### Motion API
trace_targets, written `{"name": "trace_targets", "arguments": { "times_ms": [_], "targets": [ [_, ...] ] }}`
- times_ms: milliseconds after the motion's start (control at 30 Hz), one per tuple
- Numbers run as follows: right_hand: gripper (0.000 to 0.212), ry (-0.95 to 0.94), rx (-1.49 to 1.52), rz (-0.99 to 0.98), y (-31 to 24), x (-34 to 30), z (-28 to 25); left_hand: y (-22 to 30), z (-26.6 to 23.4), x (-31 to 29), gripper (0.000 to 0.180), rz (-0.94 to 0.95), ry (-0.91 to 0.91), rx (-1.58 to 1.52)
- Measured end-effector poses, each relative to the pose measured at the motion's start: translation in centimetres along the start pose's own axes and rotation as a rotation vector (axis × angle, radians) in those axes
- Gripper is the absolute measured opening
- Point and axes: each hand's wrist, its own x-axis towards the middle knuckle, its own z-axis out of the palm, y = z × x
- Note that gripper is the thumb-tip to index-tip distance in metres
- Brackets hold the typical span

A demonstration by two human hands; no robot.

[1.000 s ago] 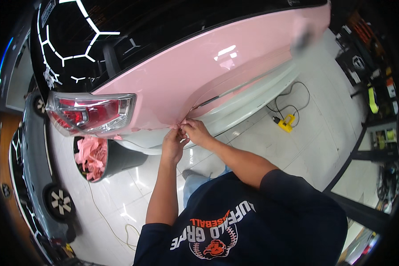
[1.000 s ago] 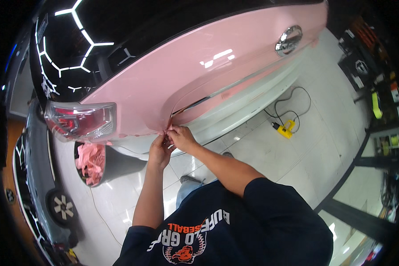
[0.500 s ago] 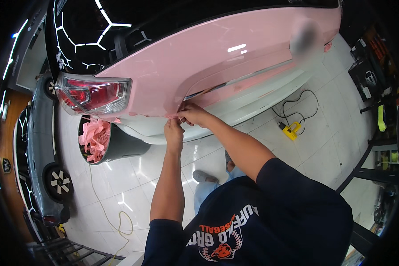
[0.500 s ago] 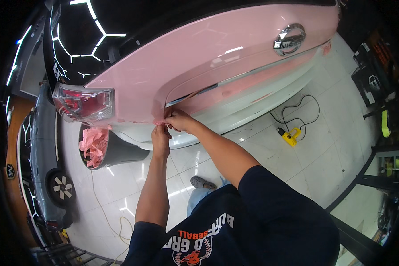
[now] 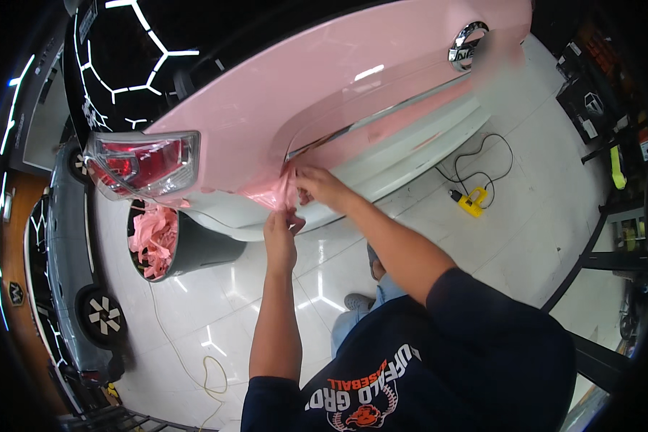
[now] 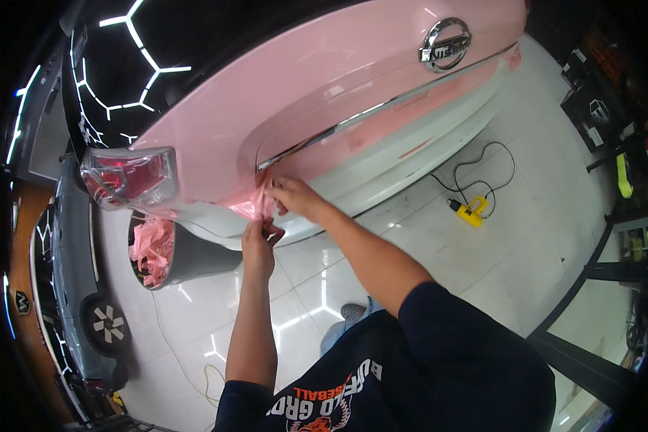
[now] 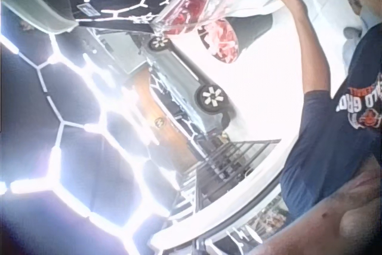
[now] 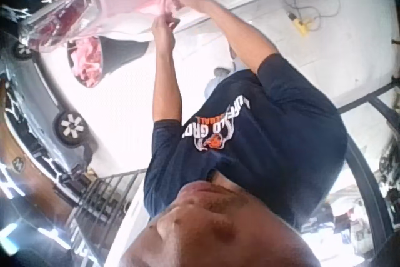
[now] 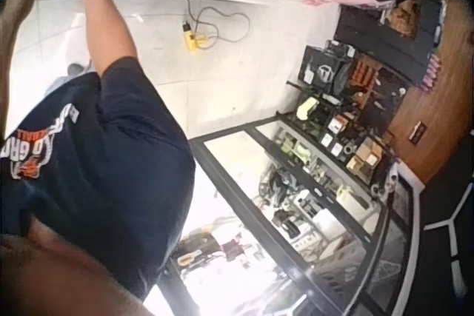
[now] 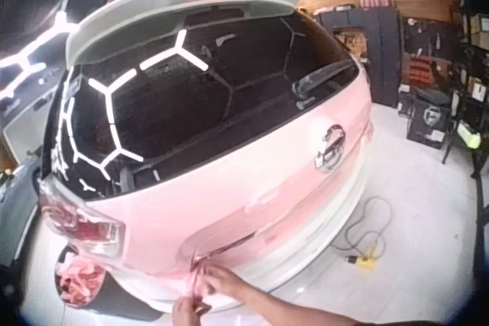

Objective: The person uses a yellow heat gun to warm a pink vinyl wrap on the rear bumper of a white car. They then peel the softened wrap off the surface by hand, removing it in strips and placing the debris into a nearby trash bin.

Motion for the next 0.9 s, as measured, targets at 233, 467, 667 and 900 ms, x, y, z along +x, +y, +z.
{"name": "trace_targets", "arguments": {
  "times_ms": [233, 467, 667, 900],
  "targets": [
    [0.026, -0.245, -0.399, 0.127, -2.8, 3.2, -1.3, 0.3, 2.2, 2.6, 0.037, 0.023, -0.203, -0.575],
    [0.038, 0.061, -0.739, -0.448, 1.6, 2.2, 0.2, 1.5, 4.4, 3.6, 0.029, -0.028, 0.207, -0.892],
    [0.042, 0.199, -0.633, -0.493, 0.8, -1.4, 1.8, 1.9, 5.0, 0.3, 0.022, 0.061, 0.186, -0.79],
    [0.029, -0.223, -0.225, -0.001, -0.3, -1.3, -0.7, 0.0, 2.6, -0.8, 0.024, 0.136, -0.017, -0.75]
  ]
}}
